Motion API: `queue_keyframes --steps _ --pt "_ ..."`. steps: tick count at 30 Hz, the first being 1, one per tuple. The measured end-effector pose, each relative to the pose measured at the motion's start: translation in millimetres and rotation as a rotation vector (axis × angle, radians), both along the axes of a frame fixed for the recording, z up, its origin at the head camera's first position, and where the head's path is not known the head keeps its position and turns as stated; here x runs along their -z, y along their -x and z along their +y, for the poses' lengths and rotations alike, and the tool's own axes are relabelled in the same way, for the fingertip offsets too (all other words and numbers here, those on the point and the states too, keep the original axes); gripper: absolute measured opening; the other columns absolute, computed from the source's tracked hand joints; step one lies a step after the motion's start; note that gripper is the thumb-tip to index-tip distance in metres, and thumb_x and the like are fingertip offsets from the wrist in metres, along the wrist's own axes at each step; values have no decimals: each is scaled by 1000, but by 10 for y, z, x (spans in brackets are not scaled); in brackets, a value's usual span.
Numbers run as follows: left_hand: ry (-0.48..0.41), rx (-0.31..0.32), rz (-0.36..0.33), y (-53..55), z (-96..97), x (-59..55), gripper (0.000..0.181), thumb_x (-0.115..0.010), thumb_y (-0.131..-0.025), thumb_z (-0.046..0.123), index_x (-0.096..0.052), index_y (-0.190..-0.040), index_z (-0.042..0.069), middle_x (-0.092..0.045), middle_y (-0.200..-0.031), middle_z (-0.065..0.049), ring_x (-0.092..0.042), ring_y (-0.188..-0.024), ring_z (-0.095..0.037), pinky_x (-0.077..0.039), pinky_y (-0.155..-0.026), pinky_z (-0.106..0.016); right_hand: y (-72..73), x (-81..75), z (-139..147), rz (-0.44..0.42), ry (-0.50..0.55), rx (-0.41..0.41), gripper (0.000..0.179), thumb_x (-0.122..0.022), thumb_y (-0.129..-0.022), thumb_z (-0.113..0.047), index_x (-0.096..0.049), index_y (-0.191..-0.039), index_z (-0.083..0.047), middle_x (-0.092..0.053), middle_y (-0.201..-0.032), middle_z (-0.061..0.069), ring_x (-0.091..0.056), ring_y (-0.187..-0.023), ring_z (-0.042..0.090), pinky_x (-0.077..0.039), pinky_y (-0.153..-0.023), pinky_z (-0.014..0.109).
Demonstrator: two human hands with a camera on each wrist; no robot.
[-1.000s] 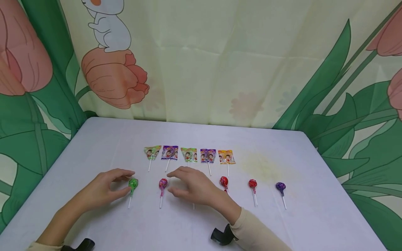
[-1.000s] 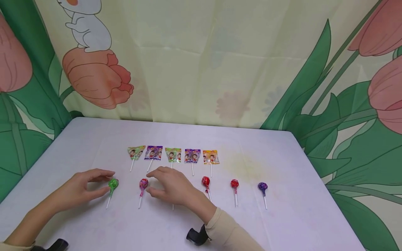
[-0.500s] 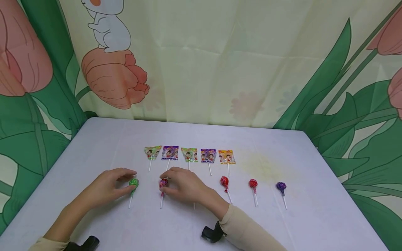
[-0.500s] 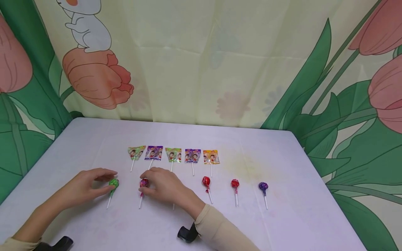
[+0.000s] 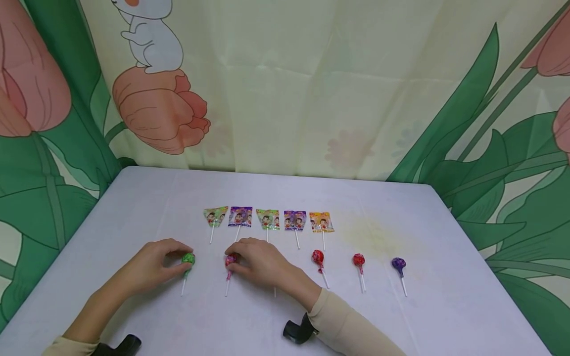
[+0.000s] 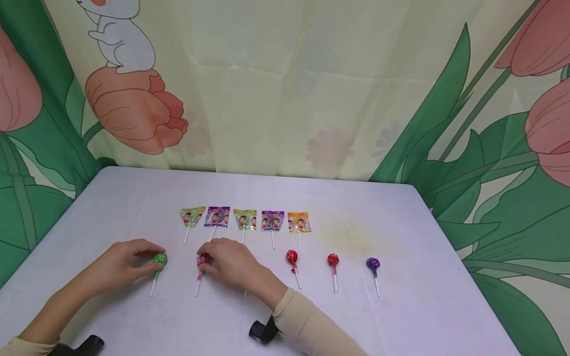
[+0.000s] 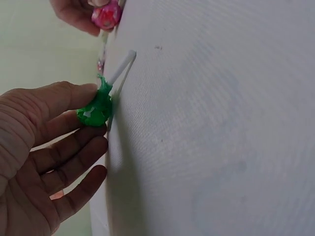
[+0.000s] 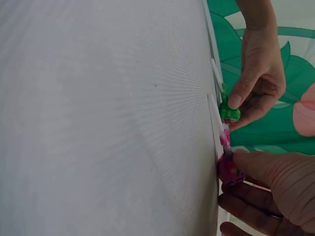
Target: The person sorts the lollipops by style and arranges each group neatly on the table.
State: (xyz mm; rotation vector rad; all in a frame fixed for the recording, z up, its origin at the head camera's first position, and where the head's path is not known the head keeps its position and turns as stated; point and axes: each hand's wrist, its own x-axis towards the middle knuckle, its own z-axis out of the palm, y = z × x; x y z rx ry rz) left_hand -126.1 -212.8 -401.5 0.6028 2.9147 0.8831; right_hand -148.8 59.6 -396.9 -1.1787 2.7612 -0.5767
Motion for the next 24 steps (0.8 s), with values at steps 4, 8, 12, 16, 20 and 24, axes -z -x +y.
queue_keyframes --steps 4,8,12,16,20,24 --pt "-4 1 -5 0 0 -6 27 -84 -83 16 -76 -107 7 -74 -103 1 -70 -98 -22 -59 -86 -47 5 0 1 -1 1 -4 26 -69 -100 -28 -72 -123 -15 -72 -116 -5 -65 -110 7 -52 -93 20" --pt "-12 -9 6 0 -3 6 26 -85 -82 15 -77 -106 7 -74 -102 1 -70 -96 -21 -59 -85 -46 10 6 -3 -13 1 -4 25 -69 -99 -26 -72 -122 -15 -73 -116 -5 -65 -109 7 -51 -94 20" --pt "-31 -11 44 8 10 3 26 -86 -81 14 -77 -105 9 -74 -100 5 -69 -93 -17 -59 -83 -43 15 10 -8 -21 -5 0 25 -69 -99 -25 -72 -121 -15 -73 -115 -5 -64 -107 6 -52 -93 20" --pt "-53 16 39 37 72 -36 26 -86 -83 17 -77 -107 11 -73 -100 8 -69 -94 -16 -59 -85 -44 17 7 -12 -22 -10 5 25 -70 -99 -25 -72 -121 -15 -73 -115 -5 -65 -105 6 -52 -92 21" --pt "-73 51 13 68 160 -81 26 -84 -85 19 -77 -109 12 -74 -102 7 -69 -98 -18 -59 -87 -47 18 7 -7 -19 -11 8 25 -70 -98 -25 -73 -121 -15 -73 -114 -6 -65 -103 5 -52 -91 21" --pt "-89 73 0 95 242 -101 25 -84 -85 17 -77 -109 10 -75 -103 5 -70 -100 -21 -58 -89 -48 15 14 0 -14 -6 9 25 -70 -98 -25 -73 -121 -16 -74 -113 -6 -65 -102 4 -52 -90 20"
